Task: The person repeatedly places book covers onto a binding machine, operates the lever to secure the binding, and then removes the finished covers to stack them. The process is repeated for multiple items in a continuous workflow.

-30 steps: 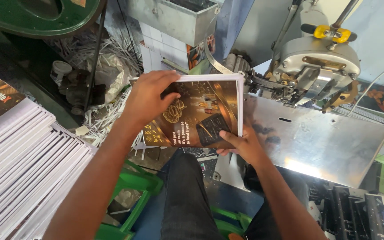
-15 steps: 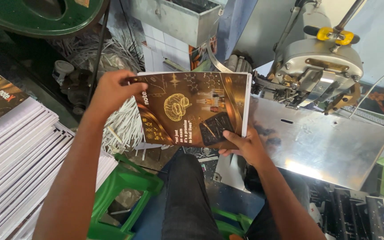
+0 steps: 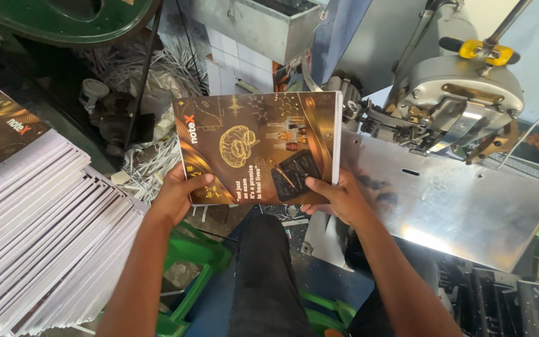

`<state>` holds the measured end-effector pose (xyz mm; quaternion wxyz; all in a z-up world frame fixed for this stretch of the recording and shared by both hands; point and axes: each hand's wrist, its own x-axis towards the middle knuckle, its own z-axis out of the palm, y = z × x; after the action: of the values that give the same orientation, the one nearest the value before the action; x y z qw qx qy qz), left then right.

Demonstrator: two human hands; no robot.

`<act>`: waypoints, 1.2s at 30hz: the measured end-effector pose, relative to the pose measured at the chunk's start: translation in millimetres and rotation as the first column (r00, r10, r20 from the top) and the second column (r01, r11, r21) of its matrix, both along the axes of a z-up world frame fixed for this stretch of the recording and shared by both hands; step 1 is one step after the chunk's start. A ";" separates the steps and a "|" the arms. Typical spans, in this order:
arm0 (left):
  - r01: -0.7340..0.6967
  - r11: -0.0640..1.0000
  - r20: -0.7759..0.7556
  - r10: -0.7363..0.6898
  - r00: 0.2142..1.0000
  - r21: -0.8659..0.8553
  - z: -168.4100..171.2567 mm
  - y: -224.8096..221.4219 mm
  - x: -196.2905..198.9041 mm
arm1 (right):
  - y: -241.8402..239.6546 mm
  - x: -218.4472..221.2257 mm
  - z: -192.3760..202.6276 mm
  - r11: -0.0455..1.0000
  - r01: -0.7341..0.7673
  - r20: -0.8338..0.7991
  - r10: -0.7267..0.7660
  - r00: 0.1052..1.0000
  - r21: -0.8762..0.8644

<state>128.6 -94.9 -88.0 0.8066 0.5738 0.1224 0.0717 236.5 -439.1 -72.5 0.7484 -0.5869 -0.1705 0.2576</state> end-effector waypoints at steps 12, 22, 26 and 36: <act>-0.142 0.986 0.193 0.156 0.969 -0.083 -11.3 19.2 -20.3 | 36.9 -5.2 27.8 0.998 -0.026 0.075 0.021 0.997 0.065; -0.203 0.959 0.157 0.235 0.959 -0.199 8.4 33.0 -19.8 | 27.9 -3.6 28.0 0.997 0.027 0.569 0.023 0.822 -0.079; -0.238 0.963 0.110 0.252 0.962 -0.125 29.5 40.8 -20.3 | 18.5 -2.2 28.9 0.988 0.087 0.807 0.055 0.588 -0.130; -0.181 0.965 -0.044 0.193 0.980 0.191 96.1 56.3 -19.5 | 28.9 -4.1 19.2 0.996 -0.033 0.755 0.089 0.649 -0.088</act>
<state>109.1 -38.7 8.1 0.7349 0.6345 0.1939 0.1405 232.4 -410.2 -53.3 0.5799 -0.6591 -0.4784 0.0196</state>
